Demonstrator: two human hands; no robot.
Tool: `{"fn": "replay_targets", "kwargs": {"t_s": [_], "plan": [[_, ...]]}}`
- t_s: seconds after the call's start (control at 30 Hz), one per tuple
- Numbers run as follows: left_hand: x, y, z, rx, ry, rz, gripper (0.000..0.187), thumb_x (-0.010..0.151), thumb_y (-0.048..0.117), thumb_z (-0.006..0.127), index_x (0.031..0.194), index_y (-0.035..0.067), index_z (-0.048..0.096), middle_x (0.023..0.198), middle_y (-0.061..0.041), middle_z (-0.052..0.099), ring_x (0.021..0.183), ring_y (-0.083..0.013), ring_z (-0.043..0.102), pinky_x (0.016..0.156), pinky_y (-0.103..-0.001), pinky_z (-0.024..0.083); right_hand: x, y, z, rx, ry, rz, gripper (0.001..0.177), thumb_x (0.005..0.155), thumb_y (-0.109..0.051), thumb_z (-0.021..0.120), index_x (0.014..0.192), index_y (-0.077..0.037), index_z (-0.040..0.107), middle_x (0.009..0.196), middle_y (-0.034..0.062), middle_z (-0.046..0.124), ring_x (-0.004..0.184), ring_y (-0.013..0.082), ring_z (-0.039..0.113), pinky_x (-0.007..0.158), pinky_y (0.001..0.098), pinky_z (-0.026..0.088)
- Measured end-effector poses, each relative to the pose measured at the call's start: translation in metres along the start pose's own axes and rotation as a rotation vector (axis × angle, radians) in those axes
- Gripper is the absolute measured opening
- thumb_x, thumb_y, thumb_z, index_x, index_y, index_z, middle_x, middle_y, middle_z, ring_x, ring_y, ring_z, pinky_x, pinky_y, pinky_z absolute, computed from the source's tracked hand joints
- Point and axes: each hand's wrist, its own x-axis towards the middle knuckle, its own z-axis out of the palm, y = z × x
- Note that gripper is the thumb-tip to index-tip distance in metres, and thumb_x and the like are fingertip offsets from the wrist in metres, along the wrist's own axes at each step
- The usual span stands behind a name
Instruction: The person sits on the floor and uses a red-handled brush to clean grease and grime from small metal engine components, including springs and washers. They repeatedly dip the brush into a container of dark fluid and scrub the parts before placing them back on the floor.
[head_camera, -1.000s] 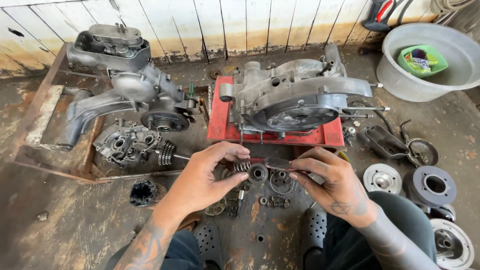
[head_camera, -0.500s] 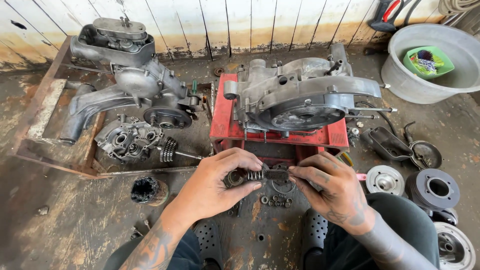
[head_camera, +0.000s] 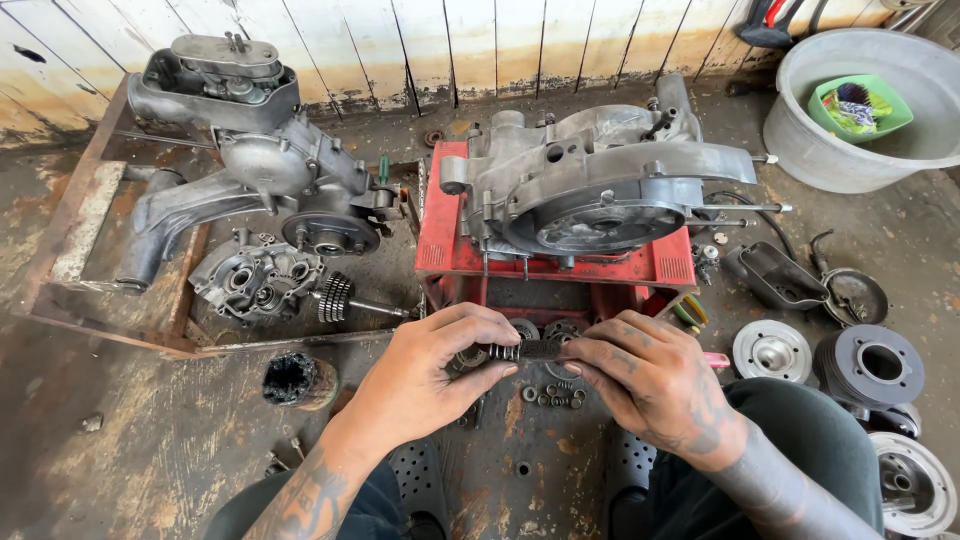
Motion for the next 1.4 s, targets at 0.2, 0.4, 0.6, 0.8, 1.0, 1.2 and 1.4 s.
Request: {"fn": "replay_targets", "kwargs": {"t_s": [0.2, 0.4, 0.6, 0.8, 1.0, 1.2, 1.4], "plan": [[-0.003, 0.001, 0.000, 0.019, -0.009, -0.022, 0.025, 0.081, 0.006, 0.080, 0.103, 0.011, 0.069, 0.105, 0.002, 0.076, 0.083, -0.0135, 0.076, 0.074, -0.027, 0.060, -0.001, 0.004, -0.003, 0.038, -0.097, 0.026, 0.017, 0.083, -0.013, 0.074, 0.099, -0.006, 0.072, 0.095, 0.0044, 0.073, 0.071, 0.0220, 0.066, 0.062, 0.0336, 0.052], [-0.008, 0.000, 0.002, 0.053, -0.026, -0.037, 0.033, 0.082, 0.009, 0.080, 0.112, 0.012, 0.067, 0.107, 0.001, 0.076, 0.085, -0.0167, 0.077, 0.073, -0.029, 0.059, -0.004, 0.011, -0.007, 0.142, -0.170, 0.044, 0.020, 0.084, -0.015, 0.074, 0.100, -0.005, 0.072, 0.093, 0.0069, 0.075, 0.061, 0.0272, 0.068, 0.055, 0.0368, 0.052], [-0.008, 0.000, 0.007, 0.080, -0.061, 0.030, 0.032, 0.085, 0.007, 0.078, 0.114, 0.012, 0.065, 0.105, 0.000, 0.074, 0.078, -0.0169, 0.073, 0.069, -0.029, 0.058, -0.003, 0.011, -0.009, 0.276, -0.336, 0.272, 0.012, 0.089, -0.016, 0.067, 0.096, -0.009, 0.073, 0.069, 0.0025, 0.074, 0.047, 0.0242, 0.061, 0.048, 0.0365, 0.048], [-0.010, 0.000, 0.015, 0.024, -0.075, 0.039, 0.030, 0.085, 0.005, 0.078, 0.112, 0.011, 0.066, 0.106, 0.000, 0.074, 0.072, -0.0158, 0.069, 0.065, -0.028, 0.055, -0.015, 0.027, -0.005, 0.829, -0.540, 0.847, 0.029, 0.097, -0.016, 0.063, 0.088, 0.003, 0.083, 0.055, 0.0075, 0.065, 0.044, 0.0138, 0.047, 0.041, 0.0293, 0.038], [-0.008, -0.001, 0.013, 0.021, -0.011, 0.017, 0.029, 0.083, 0.007, 0.080, 0.109, 0.010, 0.069, 0.105, 0.000, 0.076, 0.082, -0.0163, 0.075, 0.071, -0.028, 0.059, -0.012, 0.017, -0.006, 0.763, -0.413, 0.777, 0.024, 0.088, -0.013, 0.071, 0.102, 0.002, 0.083, 0.075, 0.0070, 0.082, 0.055, 0.0129, 0.062, 0.050, 0.0274, 0.052], [-0.003, -0.001, 0.007, -0.011, 0.037, 0.029, 0.027, 0.081, 0.006, 0.081, 0.105, 0.008, 0.070, 0.105, -0.001, 0.077, 0.085, -0.0153, 0.076, 0.076, -0.026, 0.061, -0.002, 0.017, -0.018, 0.281, -0.384, 0.583, 0.046, 0.075, -0.020, 0.081, 0.120, -0.016, 0.074, 0.089, -0.0029, 0.084, 0.068, 0.0124, 0.073, 0.059, 0.0283, 0.058], [-0.004, -0.010, 0.003, -0.054, 0.117, -0.016, 0.032, 0.077, 0.004, 0.085, 0.106, 0.006, 0.073, 0.106, -0.003, 0.079, 0.080, -0.0138, 0.076, 0.074, -0.025, 0.061, -0.008, 0.027, -0.022, 0.182, -0.226, 0.436, 0.022, 0.073, -0.010, 0.082, 0.093, -0.011, 0.073, 0.078, -0.0013, 0.076, 0.057, 0.0146, 0.064, 0.054, 0.0288, 0.051]]}}
